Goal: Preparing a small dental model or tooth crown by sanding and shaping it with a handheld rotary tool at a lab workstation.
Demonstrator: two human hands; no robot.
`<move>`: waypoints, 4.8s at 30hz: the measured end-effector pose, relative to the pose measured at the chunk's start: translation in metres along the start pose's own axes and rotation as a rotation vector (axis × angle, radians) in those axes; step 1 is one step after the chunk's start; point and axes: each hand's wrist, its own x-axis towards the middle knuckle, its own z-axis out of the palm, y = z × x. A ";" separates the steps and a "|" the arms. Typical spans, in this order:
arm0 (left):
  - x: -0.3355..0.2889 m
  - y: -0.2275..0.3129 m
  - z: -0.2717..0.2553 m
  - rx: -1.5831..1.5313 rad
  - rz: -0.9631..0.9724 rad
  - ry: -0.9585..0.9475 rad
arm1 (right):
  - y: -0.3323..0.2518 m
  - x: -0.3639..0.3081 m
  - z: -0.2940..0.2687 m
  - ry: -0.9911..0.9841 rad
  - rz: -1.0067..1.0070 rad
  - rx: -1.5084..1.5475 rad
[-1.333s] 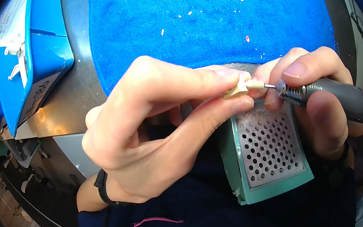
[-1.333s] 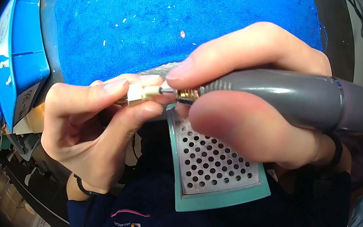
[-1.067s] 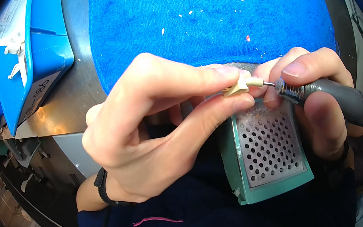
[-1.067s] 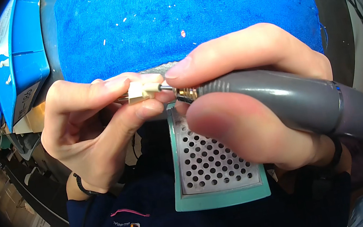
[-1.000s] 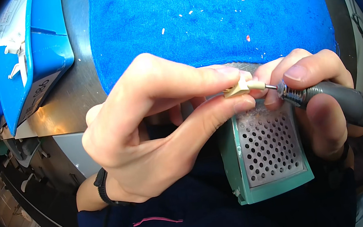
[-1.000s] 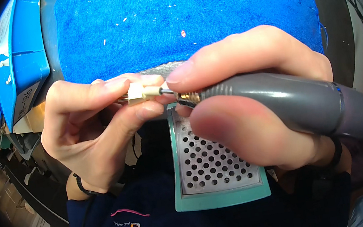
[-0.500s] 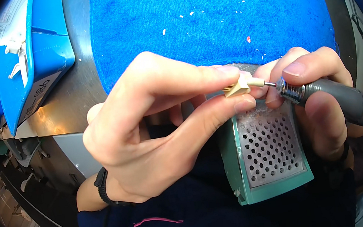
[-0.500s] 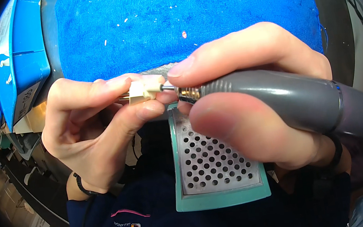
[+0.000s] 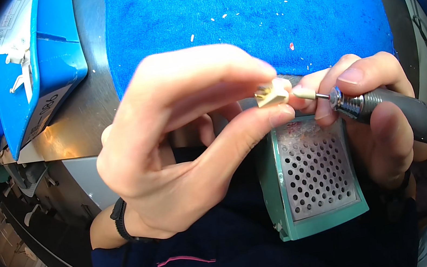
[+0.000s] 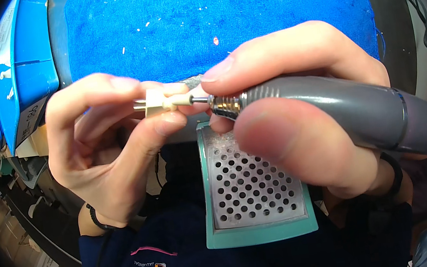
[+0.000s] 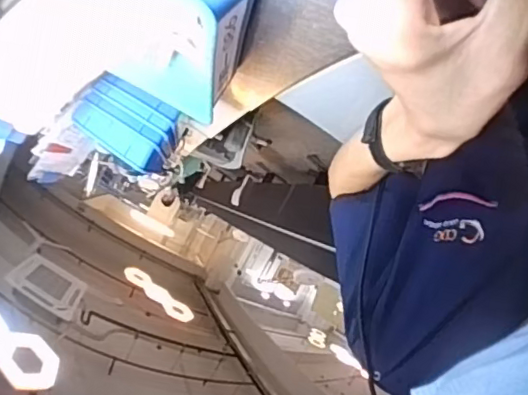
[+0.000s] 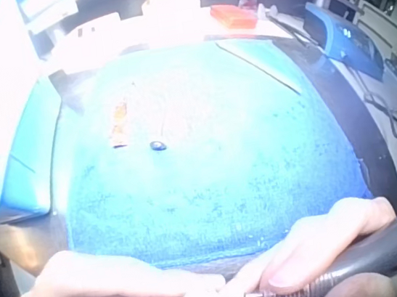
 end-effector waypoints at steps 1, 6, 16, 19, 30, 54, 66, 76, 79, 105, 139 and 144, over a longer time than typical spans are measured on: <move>-0.001 0.001 0.001 -0.011 -0.016 0.032 | 0.001 0.001 -0.001 -0.024 -0.030 0.005; -0.001 -0.008 0.000 -0.007 0.068 0.006 | -0.004 0.000 -0.003 -0.030 0.001 -0.010; 0.002 -0.011 0.002 0.053 0.134 -0.024 | -0.006 0.000 -0.003 -0.008 0.027 -0.043; 0.001 -0.014 0.001 0.013 0.117 -0.030 | -0.004 0.001 -0.002 -0.024 -0.001 -0.047; 0.002 -0.004 -0.002 0.046 0.028 -0.040 | -0.008 0.000 0.000 -0.005 0.027 -0.110; -0.002 -0.011 0.006 -0.057 0.129 0.026 | -0.001 0.003 0.003 0.000 -0.059 -0.102; -0.003 -0.012 0.004 -0.073 0.136 0.013 | -0.003 0.004 0.013 0.068 -0.039 -0.118; -0.002 -0.013 0.003 -0.085 0.154 -0.007 | -0.004 0.005 0.016 0.095 -0.046 -0.056; -0.004 -0.012 0.003 -0.087 0.112 0.001 | -0.003 0.004 0.017 0.089 -0.045 -0.083; -0.004 -0.004 -0.002 0.036 0.081 0.008 | -0.007 0.005 0.009 0.027 -0.030 -0.130; 0.002 -0.013 0.003 -0.005 0.243 -0.043 | -0.007 0.002 0.006 0.059 -0.015 -0.126; -0.003 -0.010 0.002 -0.037 0.113 0.007 | -0.008 0.002 0.014 0.114 -0.012 -0.118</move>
